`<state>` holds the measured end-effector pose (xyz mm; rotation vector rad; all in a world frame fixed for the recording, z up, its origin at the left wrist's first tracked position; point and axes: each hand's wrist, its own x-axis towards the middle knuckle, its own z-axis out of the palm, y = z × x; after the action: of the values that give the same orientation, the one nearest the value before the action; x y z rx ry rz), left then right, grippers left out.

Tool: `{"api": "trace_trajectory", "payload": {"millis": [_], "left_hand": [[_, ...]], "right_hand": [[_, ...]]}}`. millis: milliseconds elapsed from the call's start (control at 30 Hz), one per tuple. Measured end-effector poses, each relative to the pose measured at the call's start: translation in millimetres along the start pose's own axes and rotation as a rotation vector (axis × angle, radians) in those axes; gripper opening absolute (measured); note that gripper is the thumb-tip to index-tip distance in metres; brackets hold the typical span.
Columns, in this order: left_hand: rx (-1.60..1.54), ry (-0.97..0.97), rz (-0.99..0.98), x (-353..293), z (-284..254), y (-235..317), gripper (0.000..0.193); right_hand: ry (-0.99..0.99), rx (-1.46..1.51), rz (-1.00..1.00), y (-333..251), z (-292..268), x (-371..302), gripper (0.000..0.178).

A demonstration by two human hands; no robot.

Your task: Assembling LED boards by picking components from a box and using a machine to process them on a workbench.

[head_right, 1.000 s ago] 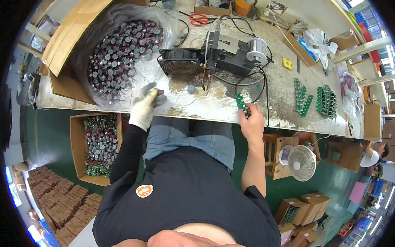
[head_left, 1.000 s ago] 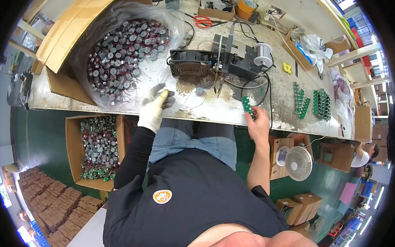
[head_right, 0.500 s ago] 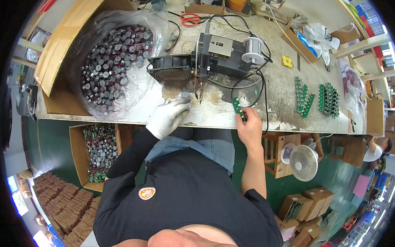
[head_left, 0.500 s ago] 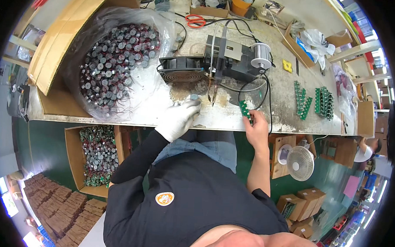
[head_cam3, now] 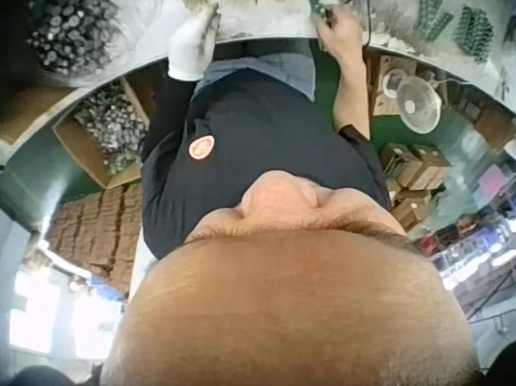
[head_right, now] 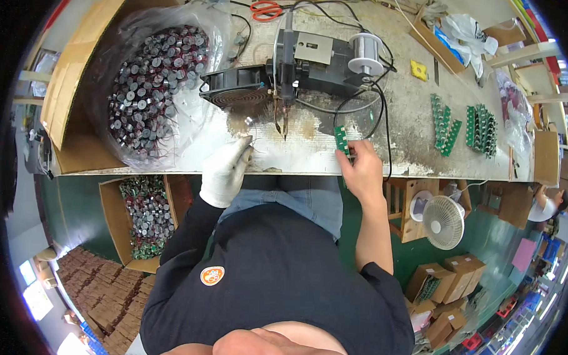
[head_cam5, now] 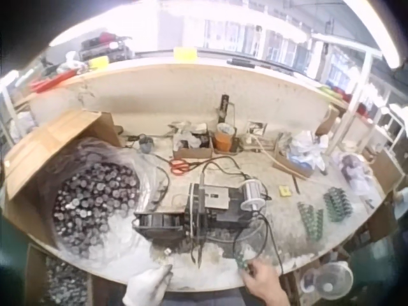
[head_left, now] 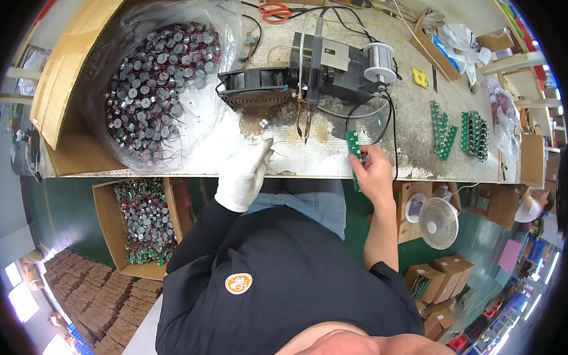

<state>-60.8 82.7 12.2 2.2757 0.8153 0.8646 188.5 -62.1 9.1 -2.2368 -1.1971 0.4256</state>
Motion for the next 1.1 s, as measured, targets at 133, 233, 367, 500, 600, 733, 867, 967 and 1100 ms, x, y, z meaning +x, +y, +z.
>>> {"api": "trace_trajectory", "payload": {"millis": [133,233,367,500,600,733,867,967,1100], "left_hand": [[-0.044,-0.095,-0.042,-4,2,1,0.022],[-0.818,-0.292,-0.689,-7,7,4,0.027],[-1.024,-0.268,-0.78,-14,23,-1,0.027],[-0.932,-0.3,-0.813,-10,27,5,0.026],[-0.733,-0.271,-0.738,-8,32,8,0.027],[-0.737,-0.241,-0.774,-6,39,9,0.022],[-0.721,-0.251,-0.798,-3,39,9,0.021],[-0.761,-0.245,-0.794,0,40,6,0.021],[-0.998,-0.23,-0.891,7,42,4,0.019]], "right_hand": [[0.092,0.076,-0.066,4,9,-2,0.021],[0.089,0.285,-0.033,5,18,-9,0.017],[-0.11,0.705,0.201,-11,29,-18,0.021],[-0.205,0.948,0.281,-25,37,-26,0.022],[-0.265,1.018,0.281,-33,42,-28,0.031],[-0.305,1.1,0.228,-40,50,-30,0.043],[-0.318,1.101,0.216,-42,56,-31,0.046],[-0.314,1.065,0.202,-46,56,-31,0.046],[-0.291,1.012,0.147,-42,66,-31,0.047]]}}
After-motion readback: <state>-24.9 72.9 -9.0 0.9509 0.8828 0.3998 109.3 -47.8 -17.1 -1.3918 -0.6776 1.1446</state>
